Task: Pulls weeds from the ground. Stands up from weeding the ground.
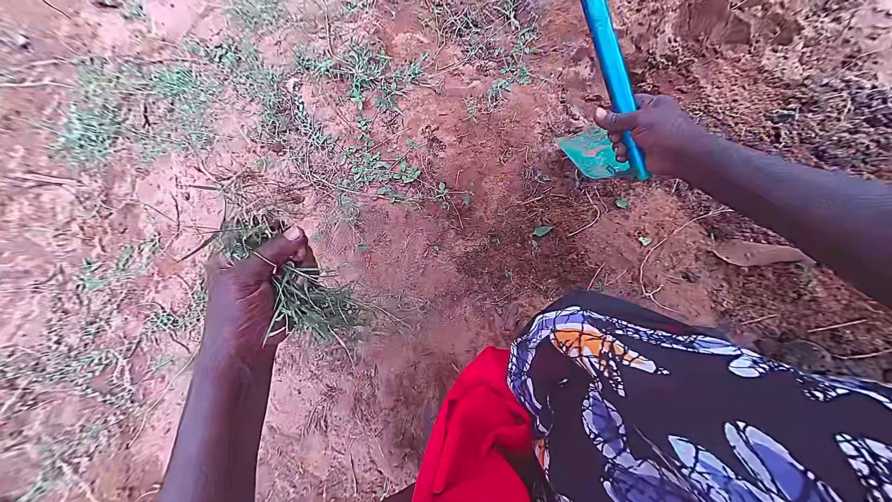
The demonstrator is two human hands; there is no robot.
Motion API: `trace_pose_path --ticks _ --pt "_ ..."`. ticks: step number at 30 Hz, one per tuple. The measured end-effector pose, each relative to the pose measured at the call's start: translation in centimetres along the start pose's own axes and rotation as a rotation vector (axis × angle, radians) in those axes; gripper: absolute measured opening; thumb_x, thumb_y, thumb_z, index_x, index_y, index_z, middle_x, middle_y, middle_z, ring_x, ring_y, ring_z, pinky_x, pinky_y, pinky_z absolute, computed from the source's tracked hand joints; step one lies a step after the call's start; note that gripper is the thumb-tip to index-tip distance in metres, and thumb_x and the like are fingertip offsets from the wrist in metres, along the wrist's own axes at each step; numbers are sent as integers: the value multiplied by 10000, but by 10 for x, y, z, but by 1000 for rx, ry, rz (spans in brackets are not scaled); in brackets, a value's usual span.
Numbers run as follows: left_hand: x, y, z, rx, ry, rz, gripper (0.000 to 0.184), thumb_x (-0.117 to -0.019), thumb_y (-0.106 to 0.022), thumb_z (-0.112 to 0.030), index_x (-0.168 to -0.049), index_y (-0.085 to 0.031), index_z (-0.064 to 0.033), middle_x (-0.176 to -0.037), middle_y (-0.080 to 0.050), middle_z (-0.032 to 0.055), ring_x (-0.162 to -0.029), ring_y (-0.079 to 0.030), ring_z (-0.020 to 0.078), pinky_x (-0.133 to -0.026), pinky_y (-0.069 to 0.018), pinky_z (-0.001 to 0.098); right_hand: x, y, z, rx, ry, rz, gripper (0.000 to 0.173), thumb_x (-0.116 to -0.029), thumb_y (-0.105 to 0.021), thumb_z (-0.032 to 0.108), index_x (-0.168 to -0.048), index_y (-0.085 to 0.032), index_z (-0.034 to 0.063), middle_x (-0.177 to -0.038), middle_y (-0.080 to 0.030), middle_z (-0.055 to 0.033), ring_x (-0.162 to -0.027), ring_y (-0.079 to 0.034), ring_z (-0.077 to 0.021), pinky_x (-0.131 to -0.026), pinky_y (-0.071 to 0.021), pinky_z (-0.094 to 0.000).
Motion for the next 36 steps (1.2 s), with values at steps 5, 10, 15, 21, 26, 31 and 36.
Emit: trace_pose_path --ticks 5,10,15,21,26,31,36 --pt "-12 49 -61 -11 -201 -74 164 -1046 -464 -179 -946 -593 -196 -725 -594 -87 -586 -584 24 -560 -539 183 -36 71 -53 135 63 -267 352 -968 -716 212 -1240 -570 41 -793 -515 -12 -534 -439 -65 -513 -418 -254" --pt "2 43 -20 4 -116 -191 164 -1032 -454 -82 -966 -598 -125 -703 -639 -57 -570 -615 29 -533 -543 167 -60 135 -80 251 47 -419 409 -944 -702 174 -1289 -554 12 -935 -559 -111 -670 -496 -163 -629 -461 -387" --pt "5 46 23 -33 -4 -322 76 -1009 -503 -60 -1048 -539 -114 -691 -620 -63 -537 -609 32 -488 -541 187 -78 156 -69 511 120 -413 512 -967 -702 268 -1333 -562 -60 -1217 -617 -341 -1133 -601 -476 -976 -422 -668" --pt "-1 39 35 -40 38 -311 76 -1005 -501 -78 -1028 -553 -128 -705 -633 -72 -557 -623 24 -506 -552 182 -110 166 -76 547 45 -325 509 -951 -717 271 -1321 -557 -40 -1182 -630 -321 -1058 -639 -467 -911 -476 -676" --pt "-1 39 43 -84 64 -323 77 -1010 -500 -70 -1006 -556 -123 -677 -630 -72 -545 -621 29 -512 -556 188 -100 166 -72 494 60 -358 910 -846 -833 322 -1560 -324 79 -1381 -537 -332 -1271 -524 -511 -1016 -407 -712" --pt "-1 38 49 -88 96 -325 73 -1015 -495 -81 -1031 -550 -125 -679 -634 -71 -547 -625 28 -507 -555 188 -71 151 -52 707 97 -580 960 -901 -737 460 -1628 -239 80 -1586 -366 -301 -1476 -315 -512 -1119 -272 -730" --pt "2 43 51 -79 97 -342 89 -989 -508 -69 -1052 -537 -124 -666 -618 -78 -538 -617 25 -501 -550 187 -53 41 -3 921 851 -354 402 -1018 -609 247 -1319 -615 -19 -1338 -603 -307 -1291 -521 -534 -1090 -387 -628"
Point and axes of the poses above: each hand's wrist, its own x-axis away from the middle knuckle, its own y-axis out of the back of the hand, z = x × y, the point moved 9 cm from there along -x, towards the middle knuckle
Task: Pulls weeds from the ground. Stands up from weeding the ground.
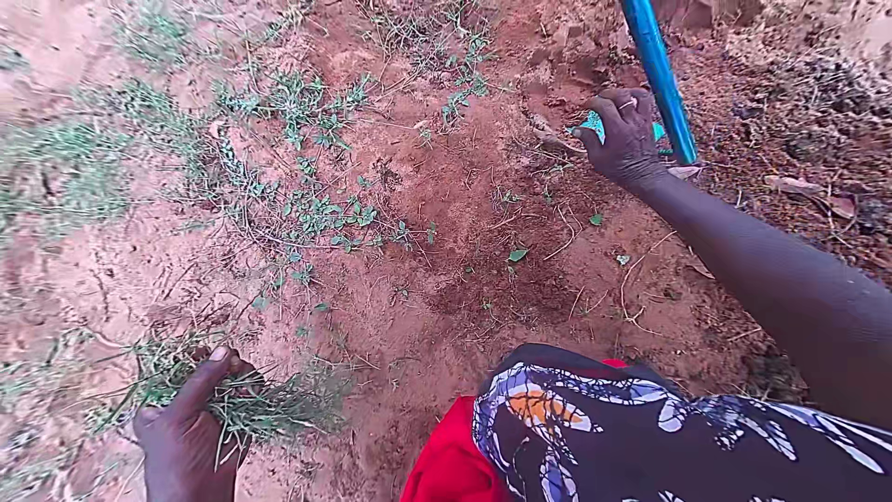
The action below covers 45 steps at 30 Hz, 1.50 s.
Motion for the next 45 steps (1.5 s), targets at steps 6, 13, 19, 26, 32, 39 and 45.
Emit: trace_pose_path --ticks 6,13,19,26,32,39,45 --pt "19 18 -5 3 32 -62 108 -1004 -476 -54 -1043 -548 -124 -656 -632 -75 -524 -618 29 -485 -548 188 -34 -140 -5 -438 -543 423 402 -1037 -520 95 -1417 -564 -29 -1268 -664 -263 -1206 -632 -398 -1067 -458 -551" --pt "44 54 5 -41 104 -178 123 -994 -487 -43 -1036 -571 -124 -666 -668 -66 -543 -646 41 -507 -571 210 -59 -172 -11 -464 -544 258 296 -980 -632 123 -1252 -692 25 -1150 -699 -251 -1093 -659 -379 -1004 -471 -549" --pt "53 41 -2 -68 62 -224 124 -979 -493 -20 -1052 -547 -105 -664 -657 -79 -541 -642 25 -516 -568 183 -66 -176 -14 -313 -558 373 350 -1046 -547 194 -1297 -631 -36 -1332 -610 -311 -1305 -549 -470 -1105 -394 -630" --pt "57 48 3 -83 36 -188 144 -960 -515 -13 -1073 -562 -89 -675 -669 -65 -543 -647 46 -527 -574 195 -57 -163 10 -355 -405 311 263 -1026 -568 112 -1197 -652 -69 -1226 -656 -308 -1205 -615 -454 -1064 -425 -609" --pt "61 66 -3 -110 52 -214 150 -961 -524 -2 -1086 -537 -83 -670 -673 -65 -550 -660 60 -538 -588 215 -64 -168 68 -550 -334 389 231 -1053 -473 39 -1218 -571 -90 -1082 -663 -289 -893 -695 -401 -863 -542 -570" --pt "69 82 3 -146 95 -205 104 -989 -490 -35 -1048 -551 -94 -660 -670 -68 -549 -654 50 -533 -577 207 -103 -203 98 -382 -445 582 505 -998 -651 268 -1408 -569 -16 -1387 -580 -296 -1347 -528 -440 -1112 -410 -605" --pt "78 94 4 -150 106 -207 128 -989 -473 -38 -1025 -573 -109 -669 -676 -77 -560 -652 44 -552 -573 202 -116 -218 109 -509 -524 519 383 -905 -673 53 -1287 -665 15 -1297 -648 -249 -1250 -601 -393 -1040 -464 -592"
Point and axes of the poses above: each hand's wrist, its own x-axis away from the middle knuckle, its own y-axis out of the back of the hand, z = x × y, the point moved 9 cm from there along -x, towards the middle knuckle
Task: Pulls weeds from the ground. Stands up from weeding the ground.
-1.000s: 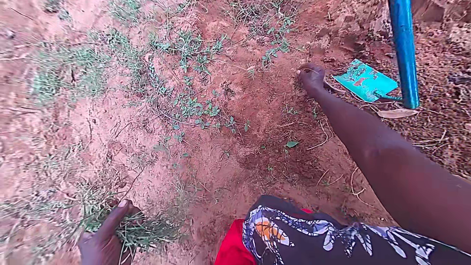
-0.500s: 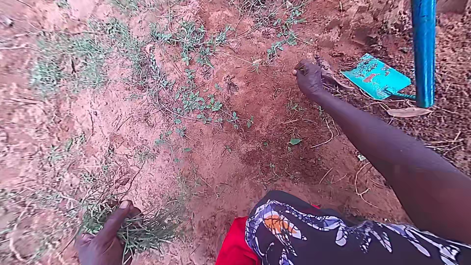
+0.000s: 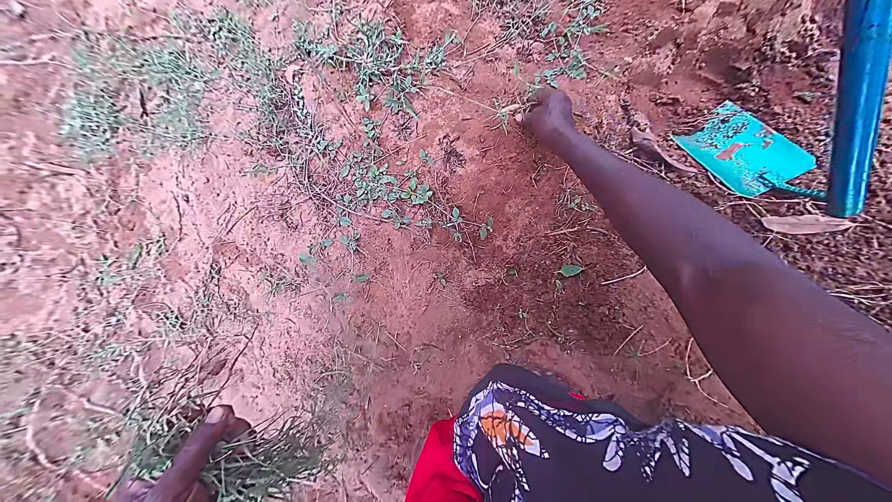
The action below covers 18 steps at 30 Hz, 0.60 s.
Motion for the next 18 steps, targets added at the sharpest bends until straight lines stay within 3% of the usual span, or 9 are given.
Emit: trace_pose_path --ticks 3,5,7,8,10,15,18 --pt "2 6 0 -22 -7 -35 111 -988 -478 -44 -1002 -568 -109 -664 -669 -79 -575 -654 44 -575 -576 207 -4 -3 1 -111 13 -33 292 -863 -643 -32 -1155 -661 -47 -1195 -656 -254 -1123 -644 -357 -956 -513 -551" --pt "4 7 0 -29 -10 -46 110 -989 -480 -48 -996 -571 -109 -658 -665 -76 -568 -651 47 -567 -577 212 -1 -4 4 -192 54 -36 321 -898 -629 -18 -1216 -661 -50 -1224 -668 -241 -1113 -656 -332 -971 -510 -518" --pt "6 6 -2 -34 -12 -51 120 -982 -486 -42 -978 -587 -109 -658 -676 -76 -571 -657 45 -571 -578 211 4 -5 7 -343 120 -33 330 -939 -613 0 -1265 -624 -49 -1167 -677 -192 -904 -662 -230 -814 -550 -413" --pt "6 4 -3 -42 -9 -51 120 -983 -488 -40 -973 -585 -110 -658 -674 -80 -573 -656 41 -577 -578 208 8 -4 6 -440 138 -38 303 -948 -613 -5 -1248 -601 -48 -1108 -665 -149 -774 -614 -149 -700 -531 -331" --pt "5 1 -1 -55 -1 -46 111 -980 -494 -42 -985 -580 -112 -659 -676 -81 -573 -659 40 -576 -582 209 20 -2 3 -608 137 -54 248 -961 -624 -17 -1205 -586 -50 -1003 -638 -91 -638 -537 -64 -575 -477 -235" --pt "2 -5 6 -30 26 -56 98 -994 -515 -65 -1068 -566 -107 -685 -670 -81 -580 -659 42 -559 -581 209 51 24 -7 -537 140 -125 118 -929 -658 -3 -1029 -606 -38 -842 -587 -50 -637 -549 -68 -637 -512 -251" --pt "0 -15 3 -20 3 -46 101 -982 -522 -55 -1056 -572 -102 -674 -671 -77 -565 -658 42 -539 -579 206 66 35 -14 -386 188 -58 155 -920 -626 -26 -1069 -603 -60 -955 -622 -126 -731 -585 -142 -705 -523 -339"
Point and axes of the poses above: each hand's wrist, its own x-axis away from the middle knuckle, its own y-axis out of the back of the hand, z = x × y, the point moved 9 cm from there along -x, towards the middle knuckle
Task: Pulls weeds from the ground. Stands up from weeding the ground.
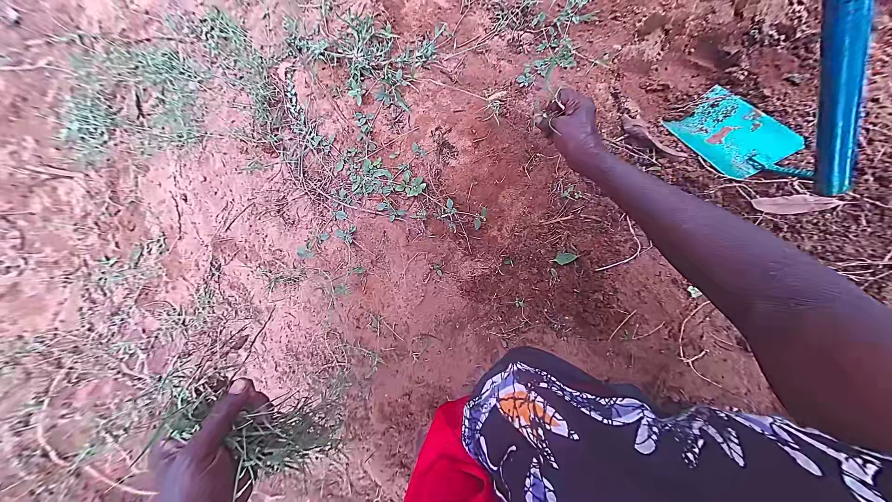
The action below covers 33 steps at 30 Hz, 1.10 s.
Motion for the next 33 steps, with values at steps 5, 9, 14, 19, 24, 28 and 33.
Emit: trace_pose_path --ticks 5,9,14,19,24,28,33 --pt "-1 4 -3 1 -26 18 111 -977 -520 -60 -1072 -560 -101 -664 -667 -74 -554 -654 47 -531 -575 204 -14 -26 4 82 -27 114 449 -880 -579 -101 -1325 -563 -45 -1142 -659 -221 -862 -669 -266 -779 -565 -444" --pt "0 12 3 25 -35 -2 124 -979 -520 -44 -1083 -552 -103 -683 -668 -80 -566 -654 43 -548 -578 200 -33 -65 6 172 -116 190 459 -900 -607 -50 -1355 -612 8 -1232 -658 -238 -1076 -659 -348 -931 -527 -532" --pt "4 17 7 12 -34 -43 112 -956 -552 -38 -1056 -559 -87 -671 -665 -77 -562 -652 42 -552 -581 204 -43 -81 18 280 -117 152 236 -909 -670 32 -1138 -696 -17 -1167 -682 -227 -1056 -672 -329 -945 -525 -514" --pt "3 17 7 10 -32 -71 120 -944 -557 -20 -1042 -560 -89 -667 -671 -72 -557 -655 39 -557 -584 196 -35 -86 16 320 52 153 219 -952 -672 93 -1022 -638 -112 -1054 -658 -271 -988 -644 -336 -924 -488 -519" --pt "1 6 6 15 -10 -63 108 -951 -547 -18 -1028 -553 -93 -664 -664 -73 -552 -649 36 -546 -576 188 7 -71 26 296 194 205 213 -985 -647 125 -1013 -639 -86 -950 -636 -177 -835 -590 -203 -821 -485 -408" --pt "-3 -9 2 28 -7 -44 134 -941 -553 5 -1039 -548 -86 -675 -661 -61 -564 -649 40 -550 -576 190 43 -78 33 249 227 395 143 -991 -640 86 -1015 -595 -48 -834 -588 -87 -681 -558 -102 -687 -511 -308" --pt "-8 -35 3 66 17 23 156 -943 -534 44 -1009 -549 -97 -685 -664 -40 -564 -650 52 -544 -576 198 74 -93 47 118 137 476 157 -975 -637 32 -1106 -562 -10 -885 -591 -43 -675 -551 -44 -648 -500 -229"
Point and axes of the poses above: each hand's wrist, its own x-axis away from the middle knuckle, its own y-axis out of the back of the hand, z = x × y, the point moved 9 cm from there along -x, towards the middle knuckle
